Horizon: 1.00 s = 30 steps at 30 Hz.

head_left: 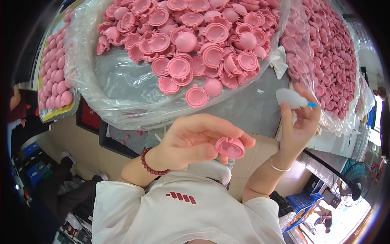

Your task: The person is applying glue to pink plastic spherical shell halves and joining them together.

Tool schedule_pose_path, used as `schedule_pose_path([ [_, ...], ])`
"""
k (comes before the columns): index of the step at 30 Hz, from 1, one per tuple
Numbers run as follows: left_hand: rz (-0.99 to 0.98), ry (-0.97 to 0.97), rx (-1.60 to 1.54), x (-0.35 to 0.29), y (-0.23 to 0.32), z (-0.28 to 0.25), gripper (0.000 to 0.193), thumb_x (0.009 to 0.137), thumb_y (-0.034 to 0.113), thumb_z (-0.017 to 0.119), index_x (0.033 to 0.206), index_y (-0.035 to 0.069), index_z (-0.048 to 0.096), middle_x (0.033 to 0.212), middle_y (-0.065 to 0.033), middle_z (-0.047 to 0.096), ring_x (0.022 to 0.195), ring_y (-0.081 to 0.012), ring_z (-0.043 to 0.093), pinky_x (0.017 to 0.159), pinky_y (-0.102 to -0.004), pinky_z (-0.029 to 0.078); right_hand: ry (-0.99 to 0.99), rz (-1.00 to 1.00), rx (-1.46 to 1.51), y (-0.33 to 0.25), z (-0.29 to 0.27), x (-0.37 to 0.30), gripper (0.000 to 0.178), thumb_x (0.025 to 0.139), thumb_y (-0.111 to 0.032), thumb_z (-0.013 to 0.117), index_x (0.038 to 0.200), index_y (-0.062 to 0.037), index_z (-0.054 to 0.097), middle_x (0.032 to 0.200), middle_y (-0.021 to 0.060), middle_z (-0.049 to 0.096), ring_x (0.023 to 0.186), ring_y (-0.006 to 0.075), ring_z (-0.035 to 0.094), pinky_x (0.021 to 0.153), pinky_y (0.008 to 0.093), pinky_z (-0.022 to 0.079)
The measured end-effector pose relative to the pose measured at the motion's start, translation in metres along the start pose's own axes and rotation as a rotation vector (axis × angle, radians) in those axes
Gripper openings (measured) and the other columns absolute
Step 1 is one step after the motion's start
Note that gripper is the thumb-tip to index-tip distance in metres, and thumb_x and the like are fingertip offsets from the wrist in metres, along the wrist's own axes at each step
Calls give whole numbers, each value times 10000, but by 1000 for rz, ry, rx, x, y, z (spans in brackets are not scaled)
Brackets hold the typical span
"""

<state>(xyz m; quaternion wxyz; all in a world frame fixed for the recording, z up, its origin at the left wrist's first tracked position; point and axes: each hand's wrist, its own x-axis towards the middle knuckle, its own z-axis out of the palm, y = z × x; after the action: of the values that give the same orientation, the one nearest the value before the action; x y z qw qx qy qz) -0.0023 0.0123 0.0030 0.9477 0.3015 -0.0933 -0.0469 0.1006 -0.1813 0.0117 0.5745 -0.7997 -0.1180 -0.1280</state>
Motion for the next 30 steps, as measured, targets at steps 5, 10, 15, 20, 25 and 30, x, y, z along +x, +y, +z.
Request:
schedule_pose_path([
  [5, -122, -53, -368, -1, -5, -4, 300, 811, 115, 537, 1094, 95, 441, 1042, -243, 511, 805, -230, 566, 603, -304, 474, 360, -220, -505, -13, -49, 26, 315, 718, -64, 607, 1013, 15, 533, 1001, 105, 536, 856, 138, 490, 621, 218, 412],
  [10, -150, -75, -566, -4, -9, -4, 340, 794, 131, 563, 1105, 108, 428, 1087, -206, 500, 813, -226, 566, 625, -304, 470, 71, -228, -935, 20, -94, 70, 221, 776, -145, 569, 982, -68, 594, 937, 68, 561, 818, 116, 512, 659, 235, 409],
  [15, -145, 83, -272, -5, -4, 2, 456, 698, 138, 678, 1078, 60, 437, 1086, -173, 503, 864, -228, 564, 726, -330, 474, -99, -16, -947, 29, -111, 74, 215, 781, -162, 565, 966, -58, 597, 865, 56, 563, 710, 105, 519, 607, 224, 409],
  [20, 119, 96, 171, -10, 0, 1, 412, 741, 46, 612, 1105, -31, 437, 1061, -131, 515, 995, -197, 518, 812, -304, 452, 278, -264, -827, 23, -96, 69, 204, 765, -143, 593, 945, -48, 602, 893, 19, 575, 753, 95, 533, 616, 205, 412],
  [25, -102, 215, 18, -7, 4, 5, 543, 728, 324, 634, 1083, -29, 424, 946, -150, 558, 869, -214, 581, 635, -280, 507, 187, -11, 161, -22, -86, 26, 217, 769, -48, 554, 974, 10, 514, 841, 44, 564, 732, 85, 517, 588, 179, 386],
  [30, -218, 121, -204, -5, 3, 2, 575, 737, 365, 607, 1123, -15, 410, 964, -201, 559, 796, -196, 590, 594, -274, 504, -452, 383, -113, -16, -64, 2, 173, 745, 14, 542, 917, 16, 518, 802, 30, 524, 637, 44, 466, 529, 138, 355],
])
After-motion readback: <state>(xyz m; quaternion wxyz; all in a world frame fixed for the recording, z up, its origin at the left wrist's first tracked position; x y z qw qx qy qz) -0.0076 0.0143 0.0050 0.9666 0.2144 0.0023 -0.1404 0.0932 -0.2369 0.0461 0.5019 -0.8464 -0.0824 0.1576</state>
